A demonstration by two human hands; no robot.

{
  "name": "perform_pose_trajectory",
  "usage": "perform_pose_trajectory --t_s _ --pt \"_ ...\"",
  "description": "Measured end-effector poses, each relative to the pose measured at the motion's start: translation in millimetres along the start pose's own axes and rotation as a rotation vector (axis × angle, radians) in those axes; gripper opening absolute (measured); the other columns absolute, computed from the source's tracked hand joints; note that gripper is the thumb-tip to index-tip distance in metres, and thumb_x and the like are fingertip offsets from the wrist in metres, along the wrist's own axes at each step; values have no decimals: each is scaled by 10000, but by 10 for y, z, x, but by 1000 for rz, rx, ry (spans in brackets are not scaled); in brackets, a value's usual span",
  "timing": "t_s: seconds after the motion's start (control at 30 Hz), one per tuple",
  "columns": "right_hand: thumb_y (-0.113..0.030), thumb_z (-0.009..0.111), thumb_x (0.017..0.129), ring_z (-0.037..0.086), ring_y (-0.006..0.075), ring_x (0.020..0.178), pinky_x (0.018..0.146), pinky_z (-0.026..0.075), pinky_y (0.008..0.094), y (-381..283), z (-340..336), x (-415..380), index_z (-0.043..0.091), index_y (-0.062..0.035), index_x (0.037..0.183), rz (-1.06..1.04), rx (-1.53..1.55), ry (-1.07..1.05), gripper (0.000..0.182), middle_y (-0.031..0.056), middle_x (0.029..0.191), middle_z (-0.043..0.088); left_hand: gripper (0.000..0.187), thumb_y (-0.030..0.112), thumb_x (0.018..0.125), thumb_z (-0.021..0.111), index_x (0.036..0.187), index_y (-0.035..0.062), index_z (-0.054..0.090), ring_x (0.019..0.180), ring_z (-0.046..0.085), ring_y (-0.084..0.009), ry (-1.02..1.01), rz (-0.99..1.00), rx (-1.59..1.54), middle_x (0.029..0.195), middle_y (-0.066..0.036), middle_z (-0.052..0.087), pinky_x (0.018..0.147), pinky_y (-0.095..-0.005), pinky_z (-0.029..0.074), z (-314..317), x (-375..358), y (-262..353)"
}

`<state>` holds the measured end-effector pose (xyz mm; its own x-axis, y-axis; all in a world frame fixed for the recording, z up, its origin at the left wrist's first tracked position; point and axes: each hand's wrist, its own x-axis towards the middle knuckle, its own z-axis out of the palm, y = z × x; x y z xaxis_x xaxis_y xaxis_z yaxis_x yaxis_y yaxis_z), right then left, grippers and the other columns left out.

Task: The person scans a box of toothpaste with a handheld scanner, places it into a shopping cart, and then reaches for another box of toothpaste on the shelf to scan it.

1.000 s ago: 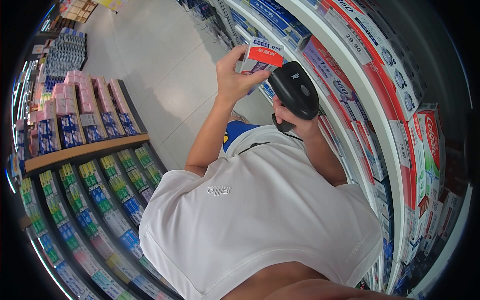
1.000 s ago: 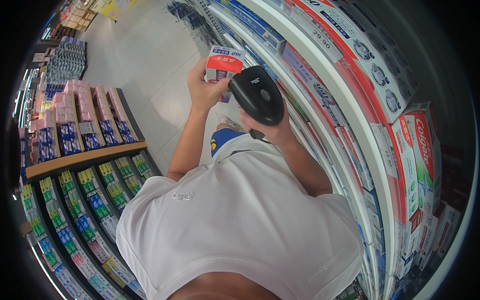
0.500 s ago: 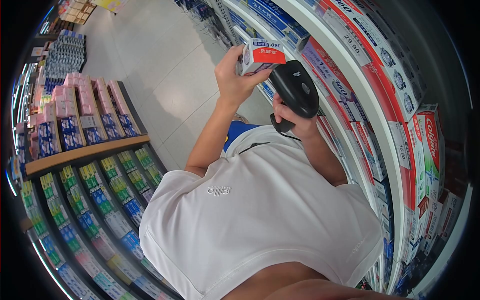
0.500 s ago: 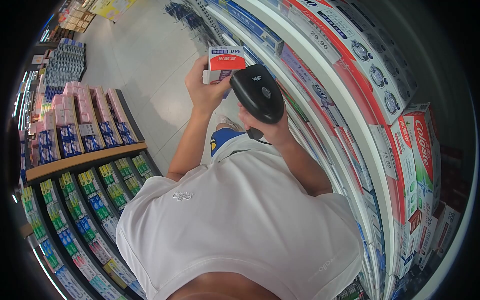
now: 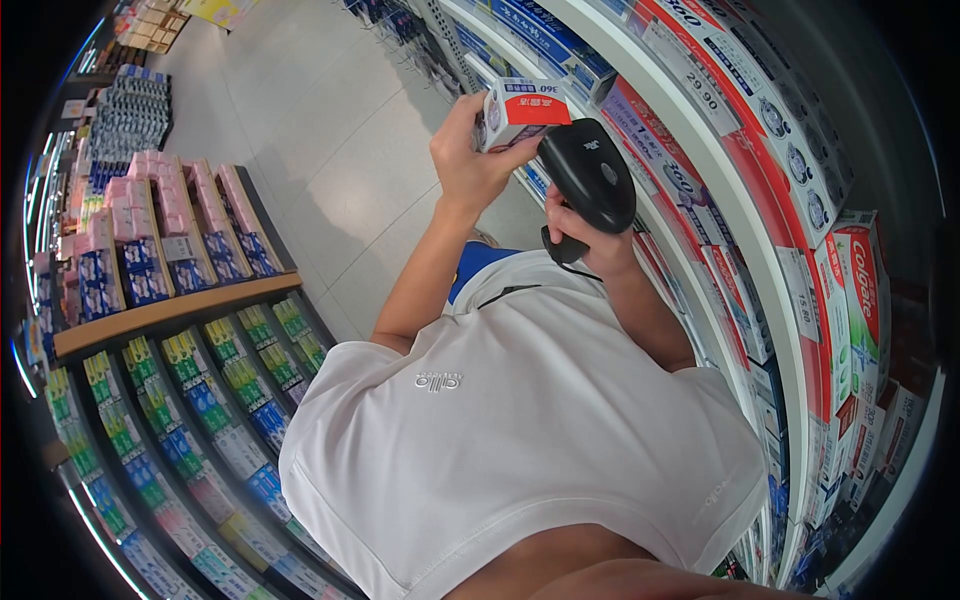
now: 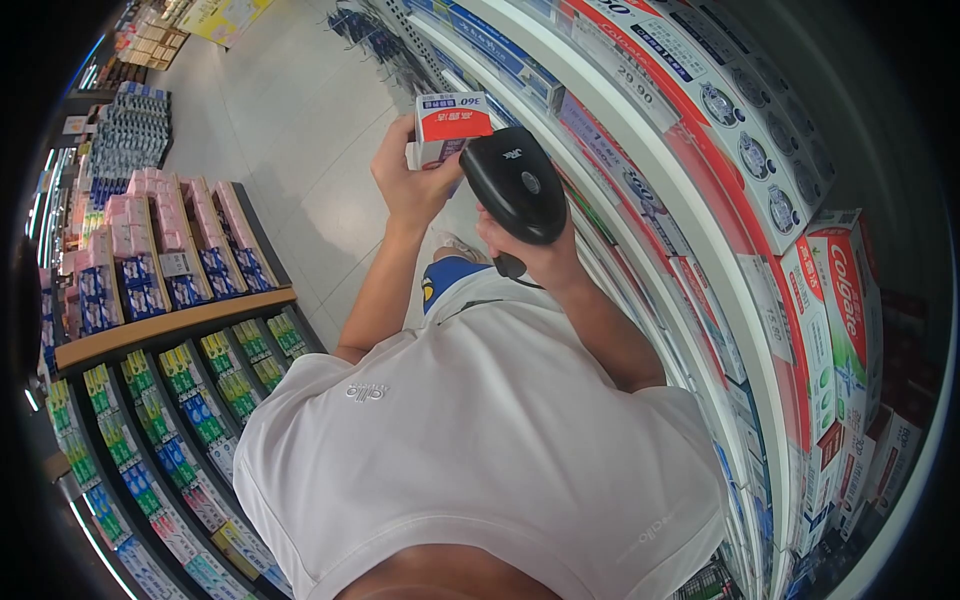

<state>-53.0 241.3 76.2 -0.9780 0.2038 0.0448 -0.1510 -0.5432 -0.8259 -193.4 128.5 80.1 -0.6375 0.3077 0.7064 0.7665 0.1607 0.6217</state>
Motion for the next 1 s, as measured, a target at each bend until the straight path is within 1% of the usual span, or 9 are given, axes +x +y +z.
perform_pose_trajectory --t_s 0.17,0.23,0.33,0.47,0.53,0.63,0.87,0.93,1.0 --pt "-17 621 757 545 136 608 572 449 255 6 18 33 562 30 1077 3 15 -3 329 94 782 576 463 101 602 824 994 -16 606 756 638 -156 -53 -87 -79 842 -106 665 697 -268 504 -19 -3 -42" --pt "-23 627 752 543 135 606 573 448 255 9 22 55 565 30 1066 -16 18 -15 325 92 770 576 405 117 677 798 1007 -9 600 794 627 -151 -74 -363 -269 872 -85 662 743 -272 497 -27 -29 -5" --pt "-30 638 745 541 135 608 572 447 258 39 6 84 572 27 1052 7 -16 -28 319 84 740 572 468 207 752 780 1107 -1 559 905 608 -151 -8 -538 -530 992 -84 638 822 -277 473 -48 -70 -80" --pt "-22 642 739 542 140 596 569 445 263 73 35 138 582 29 1032 29 -48 28 304 84 739 576 626 293 813 736 1282 9 434 1010 574 -155 6 -474 -641 1126 -107 583 877 -280 448 -101 -59 -265" --pt "-19 643 738 543 142 592 568 444 263 81 70 184 584 31 1027 37 -70 41 299 85 740 577 714 319 878 653 1409 33 271 1077 543 -166 21 -372 -674 1209 -126 535 907 -285 434 -139 6 -260" --pt "-14 645 738 547 143 588 563 446 263 109 139 269 582 37 1021 27 -80 66 294 87 738 581 643 331 950 517 1463 109 200 1073 567 -233 -31 -398 -705 1307 -167 463 929 -363 462 -243 19 -400" --pt "19 704 737 587 104 622 535 470 235 252 340 548 615 20 994 3 -83 39 272 75 794 638 486 244 992 404 1447 169 251 1038 585 -305 -115 -483 -980 1364 -181 423 847 -418 525 -393 228 -767" --pt "11 710 741 584 105 615 532 460 234 259 431 639 621 18 976 26 -128 32 252 70 777 640 395 187 983 445 1362 83 398 1175 516 -225 -127 -492 -1101 1351 -143 461 924 -327 470 -428 311 -853" --pt "-2 721 745 569 96 592 523 441 235 275 546 741 625 9 932 35 -166 69 211 46 727 626 370 182 983 443 1338 81 411 1175 515 -223 -140 -484 -1102 1353 -145 458 927 -326 468 -468 386 -977"
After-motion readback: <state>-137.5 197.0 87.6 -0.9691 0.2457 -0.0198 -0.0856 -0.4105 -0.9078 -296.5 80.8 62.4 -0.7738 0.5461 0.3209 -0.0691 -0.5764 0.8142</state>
